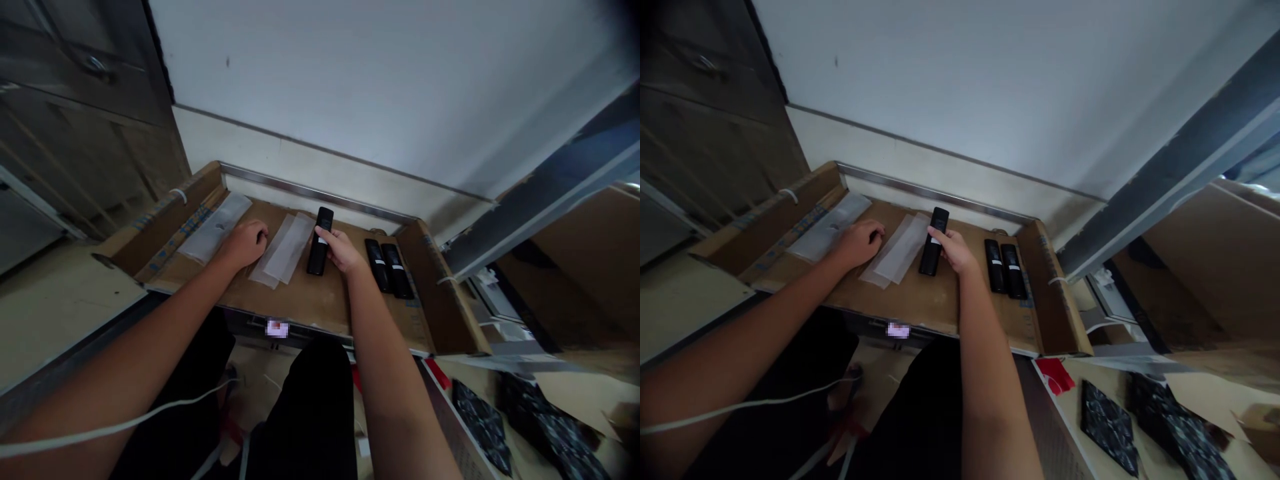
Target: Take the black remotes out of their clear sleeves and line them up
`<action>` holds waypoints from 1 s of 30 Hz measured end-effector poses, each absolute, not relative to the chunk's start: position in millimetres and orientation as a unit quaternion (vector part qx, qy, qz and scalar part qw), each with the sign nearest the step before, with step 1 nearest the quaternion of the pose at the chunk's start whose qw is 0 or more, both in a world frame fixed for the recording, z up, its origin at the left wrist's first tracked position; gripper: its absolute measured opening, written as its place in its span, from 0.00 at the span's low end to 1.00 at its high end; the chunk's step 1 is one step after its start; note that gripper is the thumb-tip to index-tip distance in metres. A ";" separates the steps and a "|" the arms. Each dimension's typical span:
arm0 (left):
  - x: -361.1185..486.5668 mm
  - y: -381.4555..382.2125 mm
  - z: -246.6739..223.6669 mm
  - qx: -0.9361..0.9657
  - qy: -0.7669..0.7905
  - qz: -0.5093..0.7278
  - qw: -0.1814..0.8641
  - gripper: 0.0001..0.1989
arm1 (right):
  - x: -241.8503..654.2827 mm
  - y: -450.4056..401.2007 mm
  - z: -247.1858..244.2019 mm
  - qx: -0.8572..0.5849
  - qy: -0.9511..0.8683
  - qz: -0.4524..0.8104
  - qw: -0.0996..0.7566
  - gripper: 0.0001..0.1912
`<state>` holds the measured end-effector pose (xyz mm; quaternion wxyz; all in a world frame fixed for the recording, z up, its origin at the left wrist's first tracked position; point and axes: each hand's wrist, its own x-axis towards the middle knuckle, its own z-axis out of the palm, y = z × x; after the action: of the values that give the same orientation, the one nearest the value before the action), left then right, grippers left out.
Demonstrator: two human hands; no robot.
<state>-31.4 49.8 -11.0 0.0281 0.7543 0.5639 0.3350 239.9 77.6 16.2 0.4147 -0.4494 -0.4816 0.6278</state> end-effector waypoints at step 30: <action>-28.7 38.2 -2.8 0.765 0.544 0.340 0.060 0.11 | 231.8 31.2 -0.1 -0.515 -0.536 0.374 0.555 0.24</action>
<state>-28.7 38.2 -2.8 0.0604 0.7648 0.5438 0.3401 231.8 31.2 -0.1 0.5547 -0.5153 -0.5358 0.3736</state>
